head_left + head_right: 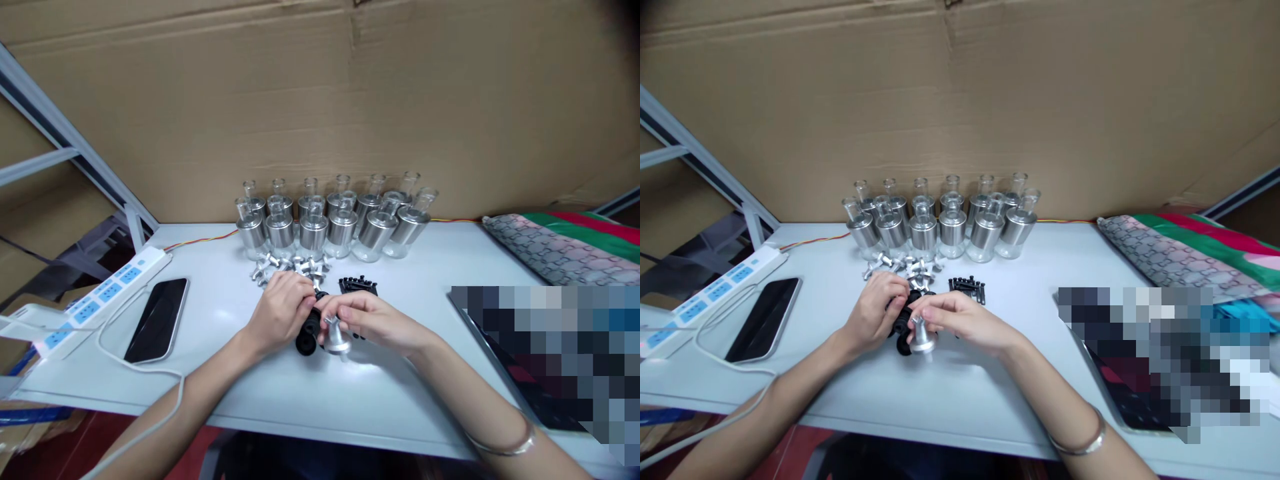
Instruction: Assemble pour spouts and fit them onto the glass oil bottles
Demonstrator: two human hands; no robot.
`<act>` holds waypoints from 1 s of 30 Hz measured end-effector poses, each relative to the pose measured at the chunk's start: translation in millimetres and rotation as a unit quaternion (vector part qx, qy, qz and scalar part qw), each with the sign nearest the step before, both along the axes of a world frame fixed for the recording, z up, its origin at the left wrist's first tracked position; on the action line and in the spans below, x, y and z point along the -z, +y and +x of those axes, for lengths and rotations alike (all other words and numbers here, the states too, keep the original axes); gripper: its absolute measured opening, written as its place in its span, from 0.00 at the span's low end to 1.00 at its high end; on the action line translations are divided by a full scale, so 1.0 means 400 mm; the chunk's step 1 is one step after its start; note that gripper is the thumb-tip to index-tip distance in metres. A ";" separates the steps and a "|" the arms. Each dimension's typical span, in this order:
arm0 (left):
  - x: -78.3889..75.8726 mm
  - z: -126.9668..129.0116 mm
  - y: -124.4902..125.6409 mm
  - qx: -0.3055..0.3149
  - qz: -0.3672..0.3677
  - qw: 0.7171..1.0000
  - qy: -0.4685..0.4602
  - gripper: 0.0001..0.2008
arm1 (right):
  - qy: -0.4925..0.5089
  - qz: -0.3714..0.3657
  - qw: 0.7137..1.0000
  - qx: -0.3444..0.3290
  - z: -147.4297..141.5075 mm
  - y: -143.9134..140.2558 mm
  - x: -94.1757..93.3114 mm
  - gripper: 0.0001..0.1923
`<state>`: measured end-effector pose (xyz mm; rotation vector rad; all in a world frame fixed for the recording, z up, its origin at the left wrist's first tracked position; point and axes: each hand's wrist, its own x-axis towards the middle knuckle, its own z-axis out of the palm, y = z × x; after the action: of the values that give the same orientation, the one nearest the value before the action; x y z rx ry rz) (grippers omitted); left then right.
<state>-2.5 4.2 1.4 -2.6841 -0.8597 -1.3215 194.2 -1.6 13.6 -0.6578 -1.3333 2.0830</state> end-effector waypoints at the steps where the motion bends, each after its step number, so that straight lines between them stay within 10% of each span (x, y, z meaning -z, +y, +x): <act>1: 0.000 -0.002 0.000 0.014 0.023 0.999 -0.020 0.07 | 0.013 -0.017 1.000 0.017 0.000 0.000 -0.002 0.17; 9: -0.010 -0.002 0.001 0.043 0.120 0.991 0.043 0.10 | 0.063 -0.085 0.983 0.151 0.005 0.018 -0.003 0.16; 30: -0.011 -0.012 0.022 -0.051 0.059 0.996 0.033 0.03 | 0.022 -0.054 0.986 0.153 0.013 0.019 -0.010 0.18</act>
<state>-7.3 12.9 5.8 -2.5427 -0.8689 -1.2161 199.2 6.2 17.8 -0.8038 -1.0263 1.9162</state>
